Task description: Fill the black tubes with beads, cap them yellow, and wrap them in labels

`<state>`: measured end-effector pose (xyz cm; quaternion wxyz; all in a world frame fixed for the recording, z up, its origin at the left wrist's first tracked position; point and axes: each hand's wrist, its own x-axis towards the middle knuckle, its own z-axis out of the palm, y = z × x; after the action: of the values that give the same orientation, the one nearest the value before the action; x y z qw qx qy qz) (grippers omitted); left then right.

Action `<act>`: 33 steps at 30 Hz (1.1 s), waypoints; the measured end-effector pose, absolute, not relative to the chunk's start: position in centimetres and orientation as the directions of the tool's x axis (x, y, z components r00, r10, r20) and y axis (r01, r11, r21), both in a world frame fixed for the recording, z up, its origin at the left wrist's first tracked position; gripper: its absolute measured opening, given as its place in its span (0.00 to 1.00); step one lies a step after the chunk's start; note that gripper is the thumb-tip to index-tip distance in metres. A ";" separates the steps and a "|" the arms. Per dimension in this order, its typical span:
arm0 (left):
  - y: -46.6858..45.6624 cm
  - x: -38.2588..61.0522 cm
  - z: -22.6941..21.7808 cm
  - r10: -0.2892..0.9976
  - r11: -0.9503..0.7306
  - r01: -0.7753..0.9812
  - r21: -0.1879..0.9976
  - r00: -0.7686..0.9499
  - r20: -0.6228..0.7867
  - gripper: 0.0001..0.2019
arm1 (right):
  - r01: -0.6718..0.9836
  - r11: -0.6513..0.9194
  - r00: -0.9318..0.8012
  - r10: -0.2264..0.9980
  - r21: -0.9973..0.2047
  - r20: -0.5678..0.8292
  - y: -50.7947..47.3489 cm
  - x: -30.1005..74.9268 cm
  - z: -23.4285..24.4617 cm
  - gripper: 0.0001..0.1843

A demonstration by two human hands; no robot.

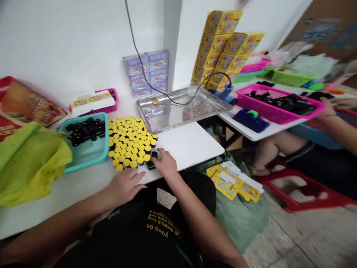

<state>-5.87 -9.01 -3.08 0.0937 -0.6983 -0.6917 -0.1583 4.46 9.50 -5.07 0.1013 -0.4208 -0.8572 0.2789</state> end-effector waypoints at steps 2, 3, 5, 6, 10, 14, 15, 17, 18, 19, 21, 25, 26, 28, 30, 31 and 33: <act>-6.6 -4.2 -3.9 0.953 0.056 0.992 0.113 -0.086 0.289 0.18 | 0.627 0.542 -0.691 0.719 -0.559 -0.078 10.3 4.2 -5.0 0.23; -5.2 -3.6 -4.3 0.961 0.111 0.984 0.143 -0.143 0.237 0.17 | 0.618 0.549 -0.706 0.702 -0.563 -0.091 10.6 4.0 -5.1 0.21; -2.8 -3.2 -5.3 0.966 0.198 0.962 0.185 -0.224 0.128 0.13 | 0.610 0.539 -0.717 0.687 -0.581 -0.116 11.2 3.5 -5.4 0.20; -1.9 -3.2 -5.7 0.964 0.228 0.952 0.202 -0.250 0.089 0.12 | 0.610 0.525 -0.713 0.691 -0.594 -0.121 11.4 3.2 -5.7 0.21; -1.1 -3.6 -7.1 0.952 0.283 0.929 0.238 -0.303 0.050 0.12 | 0.610 0.499 -0.690 0.716 -0.616 -0.103 11.8 2.2 -6.3 0.17; -2.5 -4.0 -7.7 0.947 0.214 0.883 0.418 -0.293 0.133 0.15 | 0.603 0.513 -0.702 0.705 -0.611 -0.101 12.0 2.0 -6.0 0.06; -3.1 -4.2 -7.6 0.940 0.169 0.862 0.477 -0.287 0.185 0.16 | 0.608 0.506 -0.694 0.713 -0.611 -0.100 12.2 2.1 -5.8 0.06; -4.4 -4.5 -7.4 0.911 0.062 0.830 0.554 -0.274 0.309 0.18 | 0.628 0.471 -0.662 0.741 -0.620 -0.108 12.6 2.7 -5.2 0.09; -5.1 -4.7 -7.2 0.891 0.014 0.823 0.568 -0.268 0.366 0.18 | 0.630 0.449 -0.651 0.750 -0.634 -0.116 12.8 3.1 -4.9 0.10; -6.0 -5.0 -7.0 0.872 -0.025 0.820 0.572 -0.262 0.414 0.18 | 0.623 0.433 -0.650 0.750 -0.651 -0.123 13.1 3.6 -4.6 0.11; -7.8 -5.7 -6.6 0.844 -0.064 0.820 0.569 -0.260 0.469 0.15 | 0.585 0.441 -0.677 0.728 -0.681 -0.110 13.3 4.6 -4.0 0.13; -10.9 -7.0 -6.9 0.766 0.009 0.802 0.597 -0.390 0.512 0.11 | 0.536 0.620 -0.766 0.642 -0.572 -0.022 12.6 5.5 -3.1 0.12; -11.4 -7.1 -7.1 0.742 0.045 0.799 0.600 -0.428 0.515 0.11 | 0.539 0.670 -0.783 0.622 -0.511 -0.012 12.3 5.3 -3.1 0.12; -11.5 -7.0 -7.6 0.720 0.094 0.806 0.585 -0.461 0.519 0.11 | 0.545 0.742 -0.807 0.591 -0.391 -0.002 11.7 4.6 -3.2 0.12; -10.7 -6.7 -8.2 0.733 0.100 0.828 0.552 -0.437 0.522 0.11 | 0.536 0.764 -0.817 0.577 -0.360 0.010 11.3 3.5 -3.5 0.15; -10.0 -6.5 -8.4 0.743 0.094 0.839 0.536 -0.417 0.523 0.11 | 0.525 0.755 -0.817 0.576 -0.393 0.015 11.3 3.1 -3.8 0.17; -8.2 -6.2 -8.8 0.774 0.081 0.864 0.497 -0.369 0.515 0.09 | 0.498 0.681 -0.799 0.600 -0.537 0.020 11.5 2.8 -4.4 0.24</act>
<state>-6.21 -8.19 -8.85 0.0587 -0.5587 -0.7327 -0.3841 2.77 11.45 -4.44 0.0978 -0.3013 -0.9116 0.2622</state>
